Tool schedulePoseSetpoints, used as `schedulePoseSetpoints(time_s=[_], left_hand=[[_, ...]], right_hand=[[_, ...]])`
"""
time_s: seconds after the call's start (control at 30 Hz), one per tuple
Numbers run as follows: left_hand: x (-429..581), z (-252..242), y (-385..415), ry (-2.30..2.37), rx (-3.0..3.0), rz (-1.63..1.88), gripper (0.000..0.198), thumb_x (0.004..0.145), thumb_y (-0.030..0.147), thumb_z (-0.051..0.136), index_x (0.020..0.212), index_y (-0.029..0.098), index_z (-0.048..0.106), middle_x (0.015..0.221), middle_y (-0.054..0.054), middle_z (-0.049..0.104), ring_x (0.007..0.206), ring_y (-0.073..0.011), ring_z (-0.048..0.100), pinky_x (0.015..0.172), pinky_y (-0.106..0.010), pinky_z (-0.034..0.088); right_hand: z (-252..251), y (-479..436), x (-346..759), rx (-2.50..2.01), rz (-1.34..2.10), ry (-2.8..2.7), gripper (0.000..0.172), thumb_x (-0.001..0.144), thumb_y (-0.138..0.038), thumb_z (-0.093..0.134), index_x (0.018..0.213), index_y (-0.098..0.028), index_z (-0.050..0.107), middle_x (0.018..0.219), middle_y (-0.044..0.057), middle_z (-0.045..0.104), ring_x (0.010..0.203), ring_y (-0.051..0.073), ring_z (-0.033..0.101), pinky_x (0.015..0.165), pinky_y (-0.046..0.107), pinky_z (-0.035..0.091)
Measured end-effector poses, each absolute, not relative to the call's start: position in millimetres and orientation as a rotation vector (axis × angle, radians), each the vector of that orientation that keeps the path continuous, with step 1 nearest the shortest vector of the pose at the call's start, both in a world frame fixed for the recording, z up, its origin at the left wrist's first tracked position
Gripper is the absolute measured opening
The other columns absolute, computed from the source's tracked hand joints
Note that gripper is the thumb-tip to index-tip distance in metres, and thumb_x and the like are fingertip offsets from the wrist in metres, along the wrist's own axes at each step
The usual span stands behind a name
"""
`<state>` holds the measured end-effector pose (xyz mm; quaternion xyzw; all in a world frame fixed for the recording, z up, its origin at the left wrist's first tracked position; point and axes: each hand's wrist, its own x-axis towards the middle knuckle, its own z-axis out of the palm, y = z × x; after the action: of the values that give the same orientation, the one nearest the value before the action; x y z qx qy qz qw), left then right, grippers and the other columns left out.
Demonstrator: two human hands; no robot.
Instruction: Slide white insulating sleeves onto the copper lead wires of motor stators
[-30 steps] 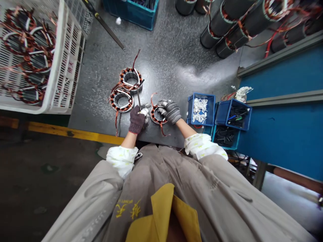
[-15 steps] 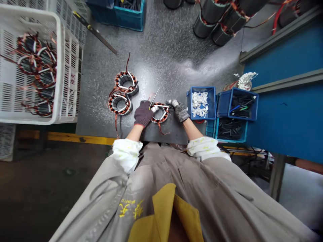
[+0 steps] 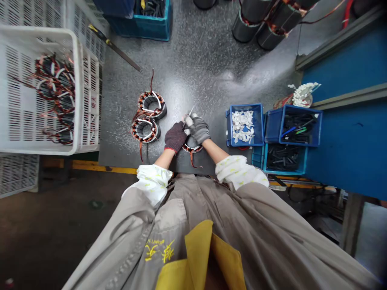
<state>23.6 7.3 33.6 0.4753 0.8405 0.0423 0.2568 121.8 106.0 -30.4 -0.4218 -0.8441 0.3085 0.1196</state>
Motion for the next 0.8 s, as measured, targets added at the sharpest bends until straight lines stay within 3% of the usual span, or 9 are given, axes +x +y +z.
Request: schedulePoseSetpoints(time_s=[0.1,0.2,0.23,0.3,0.37,0.5,0.63,0.8], left_hand=[[0,53,-22,2.301,1.328,0.204,0.047,0.116,0.043,0.062,0.151,0.014,0.074,0.148,-0.020,0.077,0.139,-0.0362,0.072,0.119,-0.046,0.057],[-52,84,-59,2.439,1.484,0.318,0.054,0.115,0.031,0.057,0.167,0.022,0.066,0.167,-0.015,0.067,0.155,-0.0315,0.064,0.133,-0.045,0.050],[-72,94,-67,2.473,1.515,0.260,0.060,0.114,0.027,0.056,0.173,0.026,0.061,0.176,-0.013,0.060,0.157,-0.0322,0.062,0.132,-0.046,0.051],[-110,108,-72,2.448,1.555,-0.003,0.074,0.108,0.020,0.058,0.181,0.033,0.053,0.186,-0.010,0.048,0.149,-0.0365,0.069,0.123,-0.050,0.060],[-139,112,-62,2.325,1.591,-0.291,0.083,0.104,0.016,0.059,0.184,0.037,0.048,0.188,-0.012,0.045,0.135,-0.0397,0.078,0.111,-0.052,0.066],[-162,99,-28,2.155,1.701,-0.498,0.080,0.108,0.012,0.050,0.186,0.033,0.045,0.182,-0.020,0.052,0.132,-0.0411,0.080,0.109,-0.054,0.067],[-167,88,-11,2.069,1.819,-0.602,0.073,0.113,0.010,0.042,0.185,0.023,0.046,0.169,-0.026,0.064,0.133,-0.0437,0.079,0.109,-0.056,0.067],[-168,89,7,1.930,1.924,-0.723,0.068,0.114,0.007,0.040,0.179,0.020,0.054,0.171,-0.024,0.062,0.138,-0.0392,0.077,0.114,-0.051,0.065]], right_hand=[[-22,84,180,-1.057,0.715,-2.556,0.060,0.110,-0.040,0.059,0.161,-0.010,0.069,0.170,0.026,0.062,0.163,0.041,0.056,0.145,0.063,0.033],[-37,60,233,-0.455,0.863,-2.776,0.060,0.099,-0.046,0.074,0.154,-0.020,0.077,0.161,0.019,0.072,0.164,0.042,0.055,0.146,0.075,0.024],[-44,53,242,-0.401,0.914,-2.824,0.063,0.096,-0.046,0.078,0.154,-0.022,0.077,0.160,0.019,0.072,0.162,0.043,0.057,0.145,0.078,0.024],[-55,43,243,-0.449,0.967,-2.915,0.051,0.102,-0.041,0.076,0.151,-0.026,0.080,0.161,0.017,0.072,0.161,0.040,0.060,0.145,0.077,0.024],[-58,41,228,-0.594,0.966,-2.965,0.043,0.108,-0.036,0.071,0.149,-0.029,0.081,0.162,0.014,0.072,0.161,0.037,0.061,0.146,0.074,0.024],[-44,62,173,-0.835,0.925,-2.930,0.050,0.106,-0.032,0.074,0.156,-0.032,0.077,0.168,0.011,0.067,0.164,0.035,0.057,0.146,0.068,0.027],[-18,119,95,-1.092,0.779,-2.858,0.057,0.109,-0.028,0.068,0.166,-0.023,0.070,0.175,0.015,0.060,0.166,0.035,0.055,0.146,0.063,0.030],[19,205,8,-1.227,0.695,-2.670,0.059,0.117,-0.026,0.054,0.175,-0.022,0.058,0.181,0.016,0.053,0.170,0.033,0.049,0.142,0.065,0.036]])
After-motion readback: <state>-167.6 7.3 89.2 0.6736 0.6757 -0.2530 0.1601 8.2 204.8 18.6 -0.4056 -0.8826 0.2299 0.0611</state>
